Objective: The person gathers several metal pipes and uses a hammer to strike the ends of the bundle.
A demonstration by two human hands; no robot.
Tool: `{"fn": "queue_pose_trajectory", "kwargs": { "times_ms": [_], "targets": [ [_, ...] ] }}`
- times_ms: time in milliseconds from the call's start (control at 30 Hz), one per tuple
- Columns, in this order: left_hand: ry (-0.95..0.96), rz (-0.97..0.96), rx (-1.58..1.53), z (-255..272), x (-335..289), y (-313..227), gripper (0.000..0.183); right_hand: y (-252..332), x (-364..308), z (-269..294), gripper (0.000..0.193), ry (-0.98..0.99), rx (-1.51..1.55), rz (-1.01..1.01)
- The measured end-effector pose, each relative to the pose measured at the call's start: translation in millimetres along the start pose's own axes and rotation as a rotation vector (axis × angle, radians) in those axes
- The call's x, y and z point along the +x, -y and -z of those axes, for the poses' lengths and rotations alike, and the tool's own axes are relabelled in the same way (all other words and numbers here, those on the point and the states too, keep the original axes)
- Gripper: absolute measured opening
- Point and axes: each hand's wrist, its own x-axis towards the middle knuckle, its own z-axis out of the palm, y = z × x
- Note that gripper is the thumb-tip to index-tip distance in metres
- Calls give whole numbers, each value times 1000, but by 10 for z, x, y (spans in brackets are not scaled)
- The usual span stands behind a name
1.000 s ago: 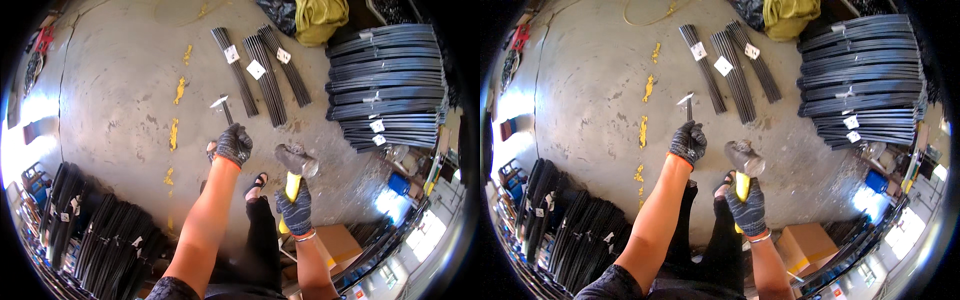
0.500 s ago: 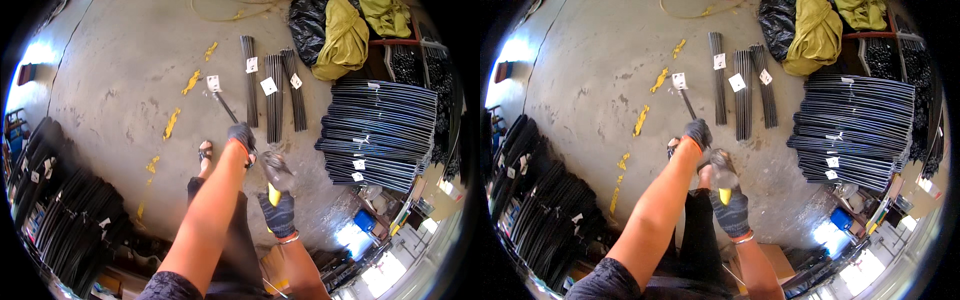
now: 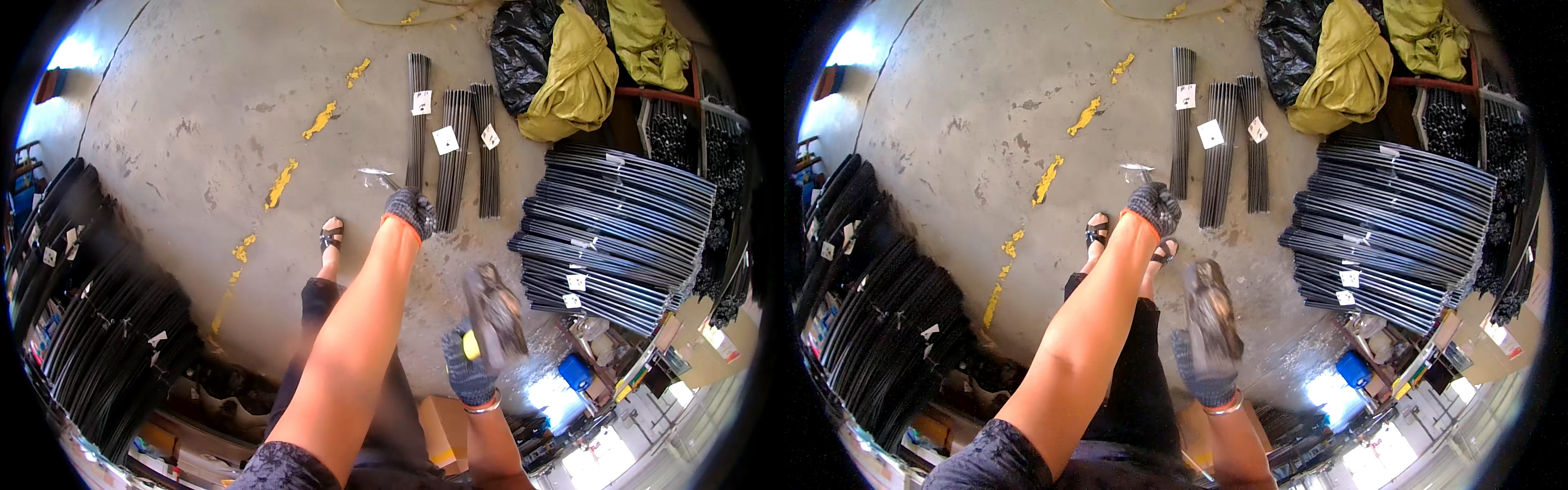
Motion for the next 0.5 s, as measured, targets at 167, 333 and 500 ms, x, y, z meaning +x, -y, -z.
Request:
{"fn": "queue_pose_trajectory", "kwargs": {
  "times_ms": [167, 333, 500],
  "targets": [
    [34, -63, 155, -170, -7, 119, 12, 91, 594, -52, 32, -20, -420, 255],
    [37, -93, 161, -206, 45, 5, 12, 382, 863, -64, 33, 96, -104, -40],
    [-9, -31, 101, -212, -13, 156, 12, 380, 701, -71, 22, -98, -215, 170]
  ]
}}
